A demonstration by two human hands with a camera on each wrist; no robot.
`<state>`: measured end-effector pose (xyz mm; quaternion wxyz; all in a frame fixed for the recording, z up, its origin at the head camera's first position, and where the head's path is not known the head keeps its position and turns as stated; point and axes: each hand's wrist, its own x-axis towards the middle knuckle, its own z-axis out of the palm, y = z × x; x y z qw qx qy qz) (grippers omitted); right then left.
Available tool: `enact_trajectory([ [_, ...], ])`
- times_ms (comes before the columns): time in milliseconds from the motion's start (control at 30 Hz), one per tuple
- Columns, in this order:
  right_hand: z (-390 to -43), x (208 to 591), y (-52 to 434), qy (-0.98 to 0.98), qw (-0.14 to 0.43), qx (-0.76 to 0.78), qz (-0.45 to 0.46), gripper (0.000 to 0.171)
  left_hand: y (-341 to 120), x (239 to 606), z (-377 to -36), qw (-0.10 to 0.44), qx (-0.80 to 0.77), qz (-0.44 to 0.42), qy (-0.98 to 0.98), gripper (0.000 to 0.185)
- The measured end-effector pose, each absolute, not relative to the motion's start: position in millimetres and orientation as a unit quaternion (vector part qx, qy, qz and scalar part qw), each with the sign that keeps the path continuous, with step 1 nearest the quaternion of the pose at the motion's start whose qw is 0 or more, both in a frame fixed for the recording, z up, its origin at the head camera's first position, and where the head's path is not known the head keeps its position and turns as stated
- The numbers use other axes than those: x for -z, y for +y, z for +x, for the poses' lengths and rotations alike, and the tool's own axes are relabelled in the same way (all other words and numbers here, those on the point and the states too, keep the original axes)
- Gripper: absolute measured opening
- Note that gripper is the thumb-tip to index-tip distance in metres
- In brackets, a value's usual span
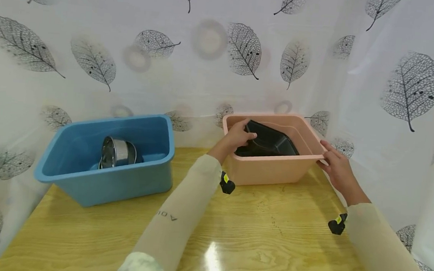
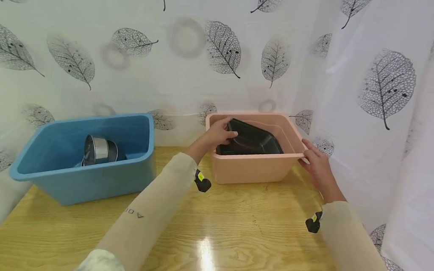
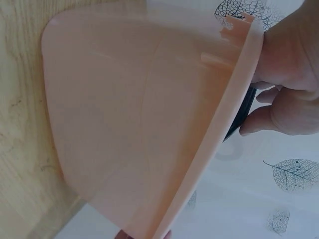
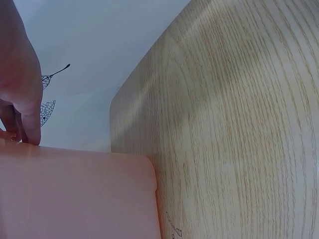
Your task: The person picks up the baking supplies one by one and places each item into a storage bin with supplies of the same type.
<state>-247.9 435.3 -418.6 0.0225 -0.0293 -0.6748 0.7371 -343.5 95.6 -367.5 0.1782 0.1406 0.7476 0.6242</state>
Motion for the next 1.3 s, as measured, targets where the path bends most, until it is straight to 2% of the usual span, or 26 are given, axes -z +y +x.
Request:
enact_trajectory([
  [333, -249, 419, 436, -0.684, 0.022, -0.728, -0.04, 0.056, 93, 370, -345, 0.127, -0.606, 0.147, 0.771, 0.069],
  [500, -250, 419, 436, -0.689, 0.022, -0.724, -0.039, 0.056, 89, 368, -342, 0.122, -0.606, 0.145, 0.772, 0.067],
  [900, -249, 417, 435, -0.682, 0.022, -0.73, -0.042, 0.056, 82, 365, -340, 0.149, -0.647, 0.176, 0.727, 0.077],
  [1300, -249, 418, 437, -0.682, 0.023, -0.73, -0.036, 0.056, 61, 355, -318, 0.169, -0.692, 0.233, 0.662, 0.072],
])
